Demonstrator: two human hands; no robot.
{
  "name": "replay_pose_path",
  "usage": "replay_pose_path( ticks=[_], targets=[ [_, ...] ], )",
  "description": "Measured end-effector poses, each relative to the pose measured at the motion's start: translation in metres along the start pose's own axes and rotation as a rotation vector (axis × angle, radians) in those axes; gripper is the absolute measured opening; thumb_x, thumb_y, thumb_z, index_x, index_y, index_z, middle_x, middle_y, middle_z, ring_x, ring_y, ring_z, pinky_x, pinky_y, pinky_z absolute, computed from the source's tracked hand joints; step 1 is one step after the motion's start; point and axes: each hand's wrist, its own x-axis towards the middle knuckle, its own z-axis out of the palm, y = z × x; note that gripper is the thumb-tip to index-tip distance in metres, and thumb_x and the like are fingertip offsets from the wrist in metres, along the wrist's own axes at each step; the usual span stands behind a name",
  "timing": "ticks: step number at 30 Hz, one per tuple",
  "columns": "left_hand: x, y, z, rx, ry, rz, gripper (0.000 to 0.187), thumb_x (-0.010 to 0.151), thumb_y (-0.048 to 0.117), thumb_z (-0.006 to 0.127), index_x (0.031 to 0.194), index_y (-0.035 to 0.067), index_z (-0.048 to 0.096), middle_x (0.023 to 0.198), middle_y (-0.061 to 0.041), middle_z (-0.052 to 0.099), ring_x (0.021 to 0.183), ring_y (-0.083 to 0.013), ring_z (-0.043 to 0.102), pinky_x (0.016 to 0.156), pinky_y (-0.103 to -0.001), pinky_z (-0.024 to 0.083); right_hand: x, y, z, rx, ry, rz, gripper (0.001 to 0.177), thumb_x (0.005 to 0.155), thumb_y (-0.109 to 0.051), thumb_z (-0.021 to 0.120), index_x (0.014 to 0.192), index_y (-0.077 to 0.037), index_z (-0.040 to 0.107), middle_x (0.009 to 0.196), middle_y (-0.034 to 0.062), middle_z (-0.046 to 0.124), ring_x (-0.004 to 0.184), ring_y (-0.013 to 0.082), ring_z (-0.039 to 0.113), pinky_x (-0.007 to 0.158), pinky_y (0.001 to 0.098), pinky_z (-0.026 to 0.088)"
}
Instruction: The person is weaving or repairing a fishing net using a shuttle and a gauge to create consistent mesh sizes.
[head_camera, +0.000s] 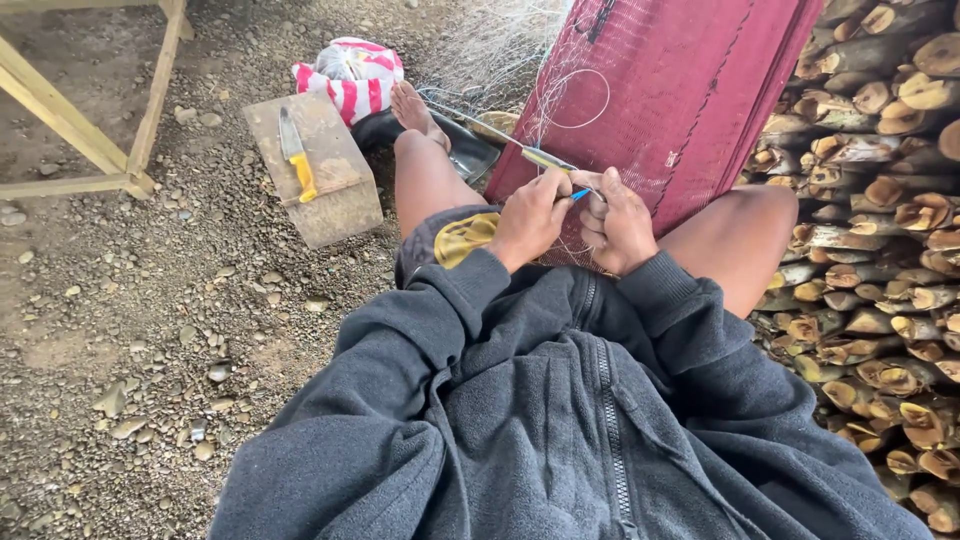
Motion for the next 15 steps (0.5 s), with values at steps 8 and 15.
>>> replay_pose_path(
  ticks=[8, 15],
  targets=[
    [0.0, 0.015, 0.0, -0.135, 0.135, 0.006, 0.045, 0.097, 0.011, 0.085, 0.128, 0.018, 0.053, 0.114, -0.008, 0.065, 0.114, -0.0398, 0.079, 0.09, -0.058, 0.068, 0.006, 0.01, -0.005, 0.025, -0.012, -0.005, 0.056, 0.131, -0.042, 0.046, 0.148, 0.004, 0.071, 0.075, -0.0138, 0.013, 0.05, -0.0036, 0.018, 0.034, 0.0134, 0.021],
    [-0.002, 0.007, -0.01, -0.219, 0.131, 0.067, 0.048, 0.099, 0.005, 0.08, 0.137, 0.02, 0.054, 0.121, -0.006, 0.058, 0.12, -0.0351, 0.076, 0.093, -0.045, 0.075, 0.015, 0.02, -0.005, 0.043, -0.002, -0.017, 0.052, 0.131, -0.041, 0.049, 0.142, 0.002, 0.074, 0.074, -0.0126, 0.014, 0.05, -0.0021, 0.019, 0.035, 0.0141, 0.02]
  ],
)
